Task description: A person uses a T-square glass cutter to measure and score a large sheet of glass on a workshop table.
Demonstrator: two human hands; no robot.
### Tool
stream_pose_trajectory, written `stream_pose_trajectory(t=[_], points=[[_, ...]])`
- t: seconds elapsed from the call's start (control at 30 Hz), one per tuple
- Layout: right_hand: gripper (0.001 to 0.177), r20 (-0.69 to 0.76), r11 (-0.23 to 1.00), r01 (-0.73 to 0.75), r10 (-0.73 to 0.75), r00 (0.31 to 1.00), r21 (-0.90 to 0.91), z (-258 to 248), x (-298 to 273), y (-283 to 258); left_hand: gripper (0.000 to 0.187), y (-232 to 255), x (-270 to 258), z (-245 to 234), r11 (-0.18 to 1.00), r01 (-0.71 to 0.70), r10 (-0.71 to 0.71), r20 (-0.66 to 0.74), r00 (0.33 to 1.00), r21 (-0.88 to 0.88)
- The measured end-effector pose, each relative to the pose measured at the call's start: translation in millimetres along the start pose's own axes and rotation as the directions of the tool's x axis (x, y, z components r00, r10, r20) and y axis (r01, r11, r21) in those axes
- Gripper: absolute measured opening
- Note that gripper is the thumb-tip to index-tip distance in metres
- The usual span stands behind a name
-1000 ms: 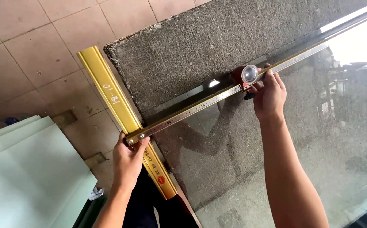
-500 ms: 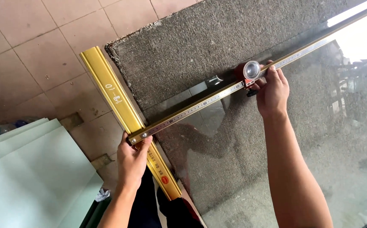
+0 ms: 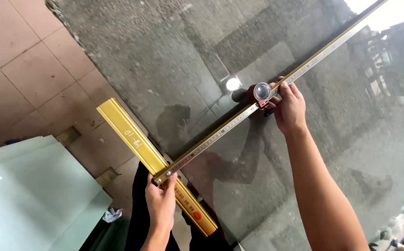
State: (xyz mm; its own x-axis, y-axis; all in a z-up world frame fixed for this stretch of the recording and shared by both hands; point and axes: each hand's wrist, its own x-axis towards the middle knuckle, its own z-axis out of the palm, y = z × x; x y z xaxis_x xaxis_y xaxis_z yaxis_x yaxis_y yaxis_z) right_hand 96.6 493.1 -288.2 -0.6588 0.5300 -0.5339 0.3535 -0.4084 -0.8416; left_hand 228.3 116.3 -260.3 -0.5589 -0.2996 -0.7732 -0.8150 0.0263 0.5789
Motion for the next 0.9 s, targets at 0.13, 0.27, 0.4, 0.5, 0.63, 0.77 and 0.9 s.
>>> stream_pose_trajectory(t=[0.13, 0.27, 0.4, 0.5, 0.63, 0.77, 0.9], points=[[0.016, -0.005, 1.0, 0.004, -0.004, 1.0, -0.009, -73.5, -45.2, 10.1, 0.058, -58.0, -61.4, 20.0, 0.999, 0.042, -0.042, 0.013, 0.999, -0.002], [0.016, -0.004, 1.0, -0.019, 0.019, 1.0, -0.007, -156.4, -78.8, 28.9, 0.07, -140.3, -109.3, 39.3, 0.997, 0.075, -0.074, -0.023, 0.997, 0.019], [0.016, -0.007, 0.999, -0.038, 0.037, 0.999, -0.013, -231.7, -113.2, 43.3, 0.052, -205.4, -161.8, 57.2, 0.996, 0.088, -0.086, -0.053, 0.995, 0.033], [0.017, 0.004, 0.999, -0.04, 0.04, 0.999, -0.014, -287.9, -133.2, 56.8, 0.102, -266.8, -190.2, 72.0, 0.991, 0.125, -0.123, -0.065, 0.99, 0.036], [0.018, -0.003, 0.999, -0.043, 0.043, 0.999, -0.034, -351.8, -169.8, 67.7, 0.095, -313.4, -241.2, 87.9, 0.988, 0.134, -0.13, -0.057, 0.99, 0.073], [0.017, -0.006, 0.999, -0.033, 0.033, 0.999, -0.035, -422.1, -192.6, 84.8, 0.073, -368.7, -285.6, 106.8, 0.991, 0.107, -0.102, -0.072, 0.992, 0.078], [0.018, -0.009, 0.998, -0.04, 0.04, 0.999, -0.038, -489.8, -218.0, 100.8, 0.098, -443.1, -320.2, 124.8, 0.989, 0.123, -0.113, -0.114, 0.987, 0.081]])
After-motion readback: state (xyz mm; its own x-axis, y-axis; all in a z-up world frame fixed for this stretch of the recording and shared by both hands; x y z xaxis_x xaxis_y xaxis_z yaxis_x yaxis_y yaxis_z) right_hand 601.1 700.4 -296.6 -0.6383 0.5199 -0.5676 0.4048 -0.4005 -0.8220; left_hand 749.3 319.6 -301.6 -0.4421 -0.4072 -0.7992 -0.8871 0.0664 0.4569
